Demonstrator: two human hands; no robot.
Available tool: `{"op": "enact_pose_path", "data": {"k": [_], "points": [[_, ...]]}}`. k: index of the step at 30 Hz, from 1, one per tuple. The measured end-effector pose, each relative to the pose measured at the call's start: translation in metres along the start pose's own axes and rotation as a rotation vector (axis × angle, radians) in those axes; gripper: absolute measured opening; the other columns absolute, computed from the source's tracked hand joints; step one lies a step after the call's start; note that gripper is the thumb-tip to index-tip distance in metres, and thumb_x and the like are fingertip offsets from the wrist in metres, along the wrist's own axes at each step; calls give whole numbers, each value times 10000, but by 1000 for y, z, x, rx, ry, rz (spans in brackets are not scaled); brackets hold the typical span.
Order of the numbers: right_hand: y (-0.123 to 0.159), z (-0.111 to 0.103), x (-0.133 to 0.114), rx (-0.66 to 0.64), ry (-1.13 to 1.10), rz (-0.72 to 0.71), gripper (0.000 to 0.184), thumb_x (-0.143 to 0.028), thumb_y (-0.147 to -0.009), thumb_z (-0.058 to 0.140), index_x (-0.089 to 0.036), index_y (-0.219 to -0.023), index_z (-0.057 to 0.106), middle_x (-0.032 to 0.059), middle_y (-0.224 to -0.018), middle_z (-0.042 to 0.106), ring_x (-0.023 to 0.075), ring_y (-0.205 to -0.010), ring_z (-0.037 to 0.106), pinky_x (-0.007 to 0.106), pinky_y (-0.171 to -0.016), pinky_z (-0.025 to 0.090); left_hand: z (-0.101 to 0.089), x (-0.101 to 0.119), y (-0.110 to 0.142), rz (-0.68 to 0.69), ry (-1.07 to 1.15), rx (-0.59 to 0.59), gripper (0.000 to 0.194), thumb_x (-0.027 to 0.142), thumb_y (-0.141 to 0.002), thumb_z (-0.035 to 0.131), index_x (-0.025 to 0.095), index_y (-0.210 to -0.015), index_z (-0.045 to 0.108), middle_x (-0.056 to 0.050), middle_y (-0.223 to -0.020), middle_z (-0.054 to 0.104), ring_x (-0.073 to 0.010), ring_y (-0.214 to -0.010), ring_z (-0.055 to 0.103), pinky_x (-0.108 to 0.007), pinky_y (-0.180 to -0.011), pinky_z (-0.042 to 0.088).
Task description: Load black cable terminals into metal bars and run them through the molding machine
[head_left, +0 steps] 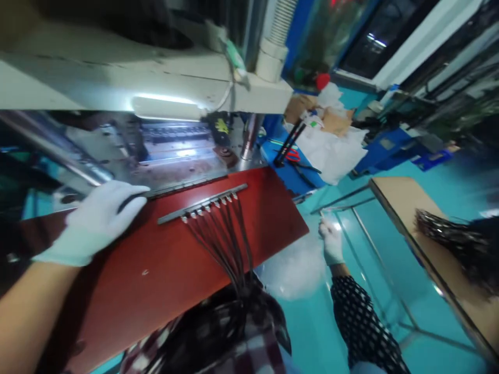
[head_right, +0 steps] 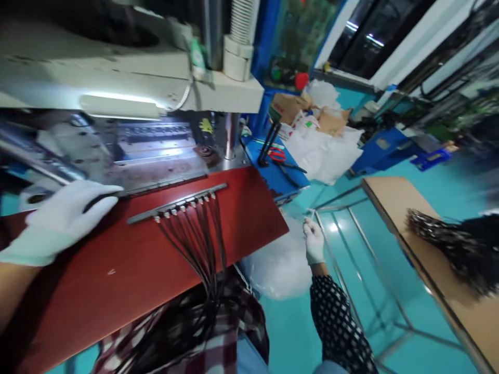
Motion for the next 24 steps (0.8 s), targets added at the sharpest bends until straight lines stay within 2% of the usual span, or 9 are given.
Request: {"op": "enact_pose_path", "data": {"k": [2,4,8,11,15,17,19,21,24], "points": [[4,-5,35,39,44,91,479,-568,-648,629,-152,-881,681,125,-921,712,250,-905,659,410,-818,542,-2,4,0,19,15,-9,288,452,-935,405,275,-1076,584,-40,-1031,596,-273,-1042,561,-507,-1050,415],[2,-7,53,66,71,156,439,-564,-581,653,-172,-776,678,129,-867,723,294,-933,667,455,-857,534,-8,12,1,18,-19,32,297,452,-936,415,254,-1066,595,-54,-1023,611,-277,-1039,564,-513,-1047,417],[-20,-17,55,110,101,212,346,-551,-558,658,-214,-633,648,132,-775,716,363,-950,660,549,-942,479,-23,40,-3,-30,-136,187,318,428,-943,490,175,-1043,653,-106,-1031,651,-293,-1050,582,-496,-1003,442],[-39,-20,25,169,96,149,384,-554,-669,576,-194,-742,688,159,-930,734,363,-1072,636,539,-1028,432,-11,72,-17,44,-103,74,280,374,-976,491,167,-1016,677,-79,-1003,691,-230,-973,624,-388,-953,477],[-28,0,-66,160,86,-228,405,-455,-870,495,-164,-1024,730,132,-1113,722,271,-1099,641,455,-1031,454,30,115,-38,28,-80,-259,331,434,-957,532,163,-1054,696,-104,-1006,678,-257,-968,626,-379,-889,496],[-7,25,-112,-54,37,-325,351,-421,-906,520,-191,-1078,722,108,-1128,717,248,-1072,648,441,-1004,476,45,128,-45,-53,-124,-313,288,379,-949,540,154,-1007,710,-122,-981,664,-277,-954,627,-398,-869,497],[17,55,-146,-305,-71,-306,313,-424,-884,582,-196,-1048,720,105,-1101,719,245,-1048,659,439,-998,485,51,134,-49,-102,-138,-303,237,315,-944,535,156,-938,711,-118,-948,662,-274,-944,634,-396,-871,499],[40,86,-165,-555,-308,-137,377,-446,-858,653,-205,-1148,669,111,-1202,687,243,-1117,648,434,-1028,477,50,132,-53,-108,-131,-282,210,291,-938,540,160,-923,704,-106,-936,667,-263,-938,644,-383,-872,505],[76,129,-180,-932,-724,274,473,-465,-820,723,-209,-1199,606,122,-1301,637,246,-1170,634,442,-1023,483,35,114,-66,-103,-136,-222,218,283,-958,511,161,-986,690,-101,-1002,673,-246,-975,646,-366,-900,512]]}}
Point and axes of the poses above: each hand's wrist, its own y-axis away from the middle knuckle, its own z-axis out of the palm, x = y × z, the point moved 3 cm from there along -y, towards the middle knuckle
